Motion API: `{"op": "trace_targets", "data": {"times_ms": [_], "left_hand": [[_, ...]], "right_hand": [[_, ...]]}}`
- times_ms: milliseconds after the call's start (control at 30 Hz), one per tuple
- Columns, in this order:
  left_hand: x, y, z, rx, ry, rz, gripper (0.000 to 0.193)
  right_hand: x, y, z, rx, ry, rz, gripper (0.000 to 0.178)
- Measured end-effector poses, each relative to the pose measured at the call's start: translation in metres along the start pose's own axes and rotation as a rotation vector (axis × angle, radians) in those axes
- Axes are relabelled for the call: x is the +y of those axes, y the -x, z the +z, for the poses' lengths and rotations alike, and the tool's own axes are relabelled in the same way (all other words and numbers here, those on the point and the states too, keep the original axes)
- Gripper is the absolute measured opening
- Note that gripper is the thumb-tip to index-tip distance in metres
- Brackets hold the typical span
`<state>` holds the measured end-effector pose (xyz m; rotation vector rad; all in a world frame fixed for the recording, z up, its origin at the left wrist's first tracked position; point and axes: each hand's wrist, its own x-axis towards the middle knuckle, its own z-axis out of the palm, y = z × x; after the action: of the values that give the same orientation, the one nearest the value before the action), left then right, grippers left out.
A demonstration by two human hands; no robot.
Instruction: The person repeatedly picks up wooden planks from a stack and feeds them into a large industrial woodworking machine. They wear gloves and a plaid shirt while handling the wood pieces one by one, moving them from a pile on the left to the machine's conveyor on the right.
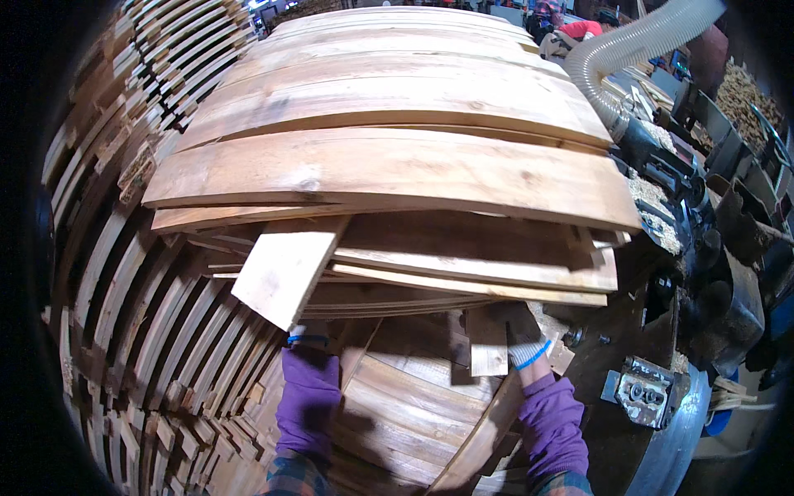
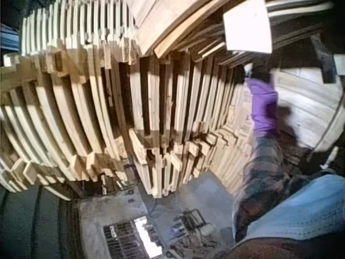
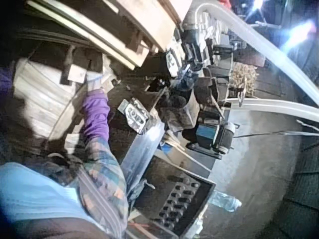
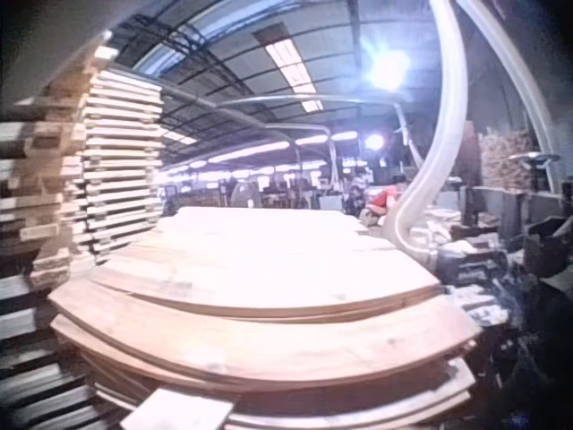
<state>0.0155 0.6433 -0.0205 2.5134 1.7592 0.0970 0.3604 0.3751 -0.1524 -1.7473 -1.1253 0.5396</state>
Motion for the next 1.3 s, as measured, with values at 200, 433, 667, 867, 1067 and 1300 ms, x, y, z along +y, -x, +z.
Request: {"op": "trace_targets", "data": {"times_ms": [200, 433, 667, 867, 1067, 1300], "left_hand": [[-0.002, 0.005, -0.004, -0.014, 0.079, 0.001, 0.026], [-0.006, 0.023, -0.003, -0.024, 0.212, -0.022, 0.021], [-0.015, 0.059, 0.004, 0.009, 0.729, -0.158, 0.018], [-0.005, 0.113, 0.015, -0.013, 1.443, -0.320, 0.016], [-0.002, 0.204, 0.014, -0.025, 1.784, -0.395, 0.015], [-0.010, 0.316, 0.005, -0.126, 1.892, -0.407, 0.016]], "right_hand": [[-0.034, 0.009, -0.028, 0.068, 0.063, 0.049, 0.040], [-0.065, 0.045, -0.038, 0.098, 0.189, 0.103, 0.040], [-0.092, 0.097, -0.040, 0.073, 0.334, 0.132, 0.040], [-0.125, 0.193, -0.052, 0.081, 0.462, 0.215, 0.041], [-0.153, 0.309, -0.056, 0.068, 0.536, 0.253, 0.041], [-0.188, 0.443, -0.047, 0.090, 0.596, 0.323, 0.042]]}}
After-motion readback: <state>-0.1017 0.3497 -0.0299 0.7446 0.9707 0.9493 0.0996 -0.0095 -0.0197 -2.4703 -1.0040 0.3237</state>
